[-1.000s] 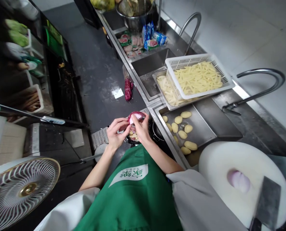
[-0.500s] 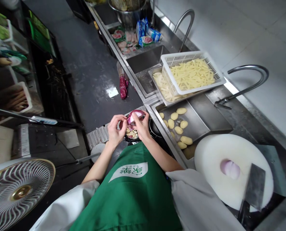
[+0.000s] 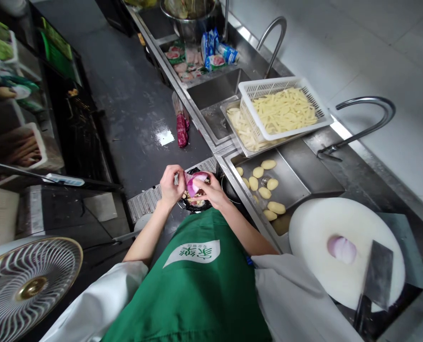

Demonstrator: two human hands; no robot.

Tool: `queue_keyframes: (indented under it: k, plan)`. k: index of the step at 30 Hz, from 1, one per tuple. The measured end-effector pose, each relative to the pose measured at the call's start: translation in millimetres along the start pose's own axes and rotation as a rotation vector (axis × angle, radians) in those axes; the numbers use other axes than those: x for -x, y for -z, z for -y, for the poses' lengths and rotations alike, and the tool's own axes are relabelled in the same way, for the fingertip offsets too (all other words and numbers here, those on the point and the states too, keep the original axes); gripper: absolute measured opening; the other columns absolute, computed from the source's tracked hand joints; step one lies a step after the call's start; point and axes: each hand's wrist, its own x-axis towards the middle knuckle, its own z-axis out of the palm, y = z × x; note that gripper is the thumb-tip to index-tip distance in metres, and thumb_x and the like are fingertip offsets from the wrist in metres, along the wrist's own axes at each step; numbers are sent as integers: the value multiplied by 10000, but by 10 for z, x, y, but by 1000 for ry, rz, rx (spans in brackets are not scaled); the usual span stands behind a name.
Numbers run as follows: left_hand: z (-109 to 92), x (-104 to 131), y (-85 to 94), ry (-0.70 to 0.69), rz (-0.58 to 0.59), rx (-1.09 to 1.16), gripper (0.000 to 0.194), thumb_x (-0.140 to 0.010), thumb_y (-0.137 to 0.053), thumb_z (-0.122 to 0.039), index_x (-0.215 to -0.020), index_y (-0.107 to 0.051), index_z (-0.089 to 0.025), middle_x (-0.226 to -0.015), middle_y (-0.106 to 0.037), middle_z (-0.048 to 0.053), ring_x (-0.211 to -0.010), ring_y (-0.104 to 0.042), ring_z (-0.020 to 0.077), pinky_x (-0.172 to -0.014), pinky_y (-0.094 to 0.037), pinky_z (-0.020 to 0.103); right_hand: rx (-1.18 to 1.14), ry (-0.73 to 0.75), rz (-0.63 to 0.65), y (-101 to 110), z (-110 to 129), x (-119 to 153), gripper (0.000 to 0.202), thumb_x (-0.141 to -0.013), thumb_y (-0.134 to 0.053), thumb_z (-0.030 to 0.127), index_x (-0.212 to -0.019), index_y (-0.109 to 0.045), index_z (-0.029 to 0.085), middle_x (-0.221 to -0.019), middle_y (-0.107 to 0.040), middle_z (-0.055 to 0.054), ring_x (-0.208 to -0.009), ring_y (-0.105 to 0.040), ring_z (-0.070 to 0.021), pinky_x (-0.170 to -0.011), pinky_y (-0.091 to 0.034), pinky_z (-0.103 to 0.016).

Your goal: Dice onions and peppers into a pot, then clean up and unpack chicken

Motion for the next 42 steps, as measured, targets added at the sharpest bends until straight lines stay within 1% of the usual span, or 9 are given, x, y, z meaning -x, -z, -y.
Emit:
queue_keyframes:
  k: [7,14,20,24,28,33,37,40,42]
  plan:
    - [216,-31,-91,53,-63,42,164,-1037,-489,-229,-976,-642,-222,-920,-607,79,-895,-606,221,-802,-497,366,103,-78,231,145,18,87,853,-661,-953,417,-1404,-541,340,-1136,-732,-15,-868,-746,-229,-622,-677,-389]
    - [634,71,-178,167,-42,78,161,-1014,-506,-213,-946,-651,-209,-933,-606,76,-911,-599,216,-831,-475,353,170,-8,333,233,-34,102,1102,-651,-954,374,-1588,-376,327,-1108,-755,-13,-976,-744,-216,-862,-619,-362]
    - [610,146,-118,264,-145,151,190,-1013,-519,-228,-875,-647,-202,-905,-604,61,-855,-586,196,-743,-457,322,517,51,91,265,-123,62,1103,-626,-944,361,-1588,-407,310,-1140,-743,-47,-921,-736,-217,-889,-599,-395]
    - [425,45,58,217,-227,151,189,-1017,-533,-256,-873,-643,-203,-897,-592,54,-880,-593,196,-765,-477,333,918,159,-137,313,-251,-50,1061,-624,-939,371,-1565,-450,323,-1271,-711,-76,-1113,-702,-292,-1047,-530,-472]
    - [483,97,182,221,-202,54,207,-1020,-503,-259,-870,-633,-198,-901,-585,65,-903,-594,201,-799,-496,350,1082,100,-193,341,-311,-136,1050,-667,-886,383,-1591,-398,283,-1385,-665,-112,-1265,-644,-346,-1115,-481,-514]
    - [1040,465,169,433,-59,-41,203,-977,-459,-196,-828,-596,-208,-894,-571,73,-922,-591,219,-869,-511,370,1027,137,-258,370,-383,-124,1002,-691,-842,373,-1582,-399,258,-1317,-682,-105,-1232,-652,-310,-1103,-489,-478]
    - [1520,662,43,672,292,-64,111,-910,-535,-166,-871,-637,-186,-1028,-593,122,-1110,-600,276,-1034,-497,446,859,204,-281,420,-510,-34,952,-717,-828,374,-1563,-408,252,-1118,-719,-48,-976,-705,-223,-978,-545,-409]
    - [1518,616,-209,767,487,46,239,-820,-731,-233,-1042,-692,-153,-1273,-561,171,-1316,-538,338,-1123,-470,494,792,241,-373,397,-546,137,948,-737,-828,393,-1568,-396,244,-1144,-721,-56,-975,-704,-223,-964,-547,-411]
    - [1244,537,-458,881,619,333,389,-847,-765,-361,-1183,-680,-184,-1302,-585,147,-1247,-604,310,-1065,-535,479,825,283,-478,350,-513,292,941,-732,-843,404,-1556,-420,240,-1278,-696,-96,-1100,-689,-261,-1029,-521,-445]
